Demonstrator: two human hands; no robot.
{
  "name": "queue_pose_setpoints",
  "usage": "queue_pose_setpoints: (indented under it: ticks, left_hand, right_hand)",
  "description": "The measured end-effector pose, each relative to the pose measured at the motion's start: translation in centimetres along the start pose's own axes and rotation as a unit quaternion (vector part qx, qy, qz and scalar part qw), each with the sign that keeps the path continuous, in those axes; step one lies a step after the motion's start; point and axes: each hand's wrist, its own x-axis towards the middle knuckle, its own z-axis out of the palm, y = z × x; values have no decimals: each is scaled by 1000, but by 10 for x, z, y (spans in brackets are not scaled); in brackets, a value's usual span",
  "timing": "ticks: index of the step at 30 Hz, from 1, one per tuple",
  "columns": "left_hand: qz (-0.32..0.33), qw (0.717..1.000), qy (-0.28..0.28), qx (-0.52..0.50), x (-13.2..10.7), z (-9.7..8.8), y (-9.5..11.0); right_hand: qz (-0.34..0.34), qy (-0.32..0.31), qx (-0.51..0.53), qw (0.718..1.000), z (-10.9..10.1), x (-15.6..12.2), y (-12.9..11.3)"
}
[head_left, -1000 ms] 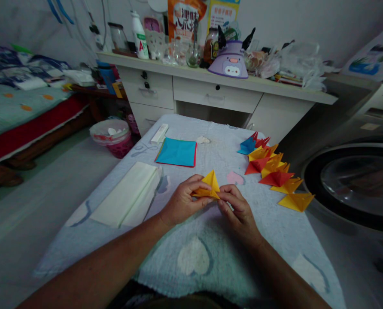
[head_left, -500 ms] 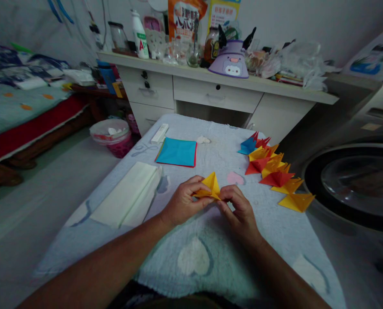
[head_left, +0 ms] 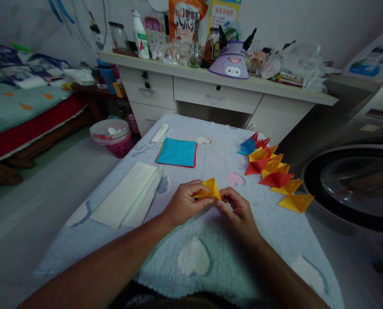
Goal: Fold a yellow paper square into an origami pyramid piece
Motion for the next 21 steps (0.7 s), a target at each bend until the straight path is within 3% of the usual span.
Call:
queue_pose_setpoints:
  ticks: [5,12,18,21]
  left_hand:
    - [-50,999,5,-2,-3,3,-2]
    - [-103,982,31,-154,-3,6,-2]
    - [-170,968,-78,-167,1,10,-9]
    - [-166,971,-82,-151,0,12,-8]
  right_hand:
    - [-9,-9,-22,1000,-1,2,-3]
    - [22,6,28,999,-2,2,2]
    - [61,29,73,995,-1,1,6]
    - [77,25,96,992,0,0,10]
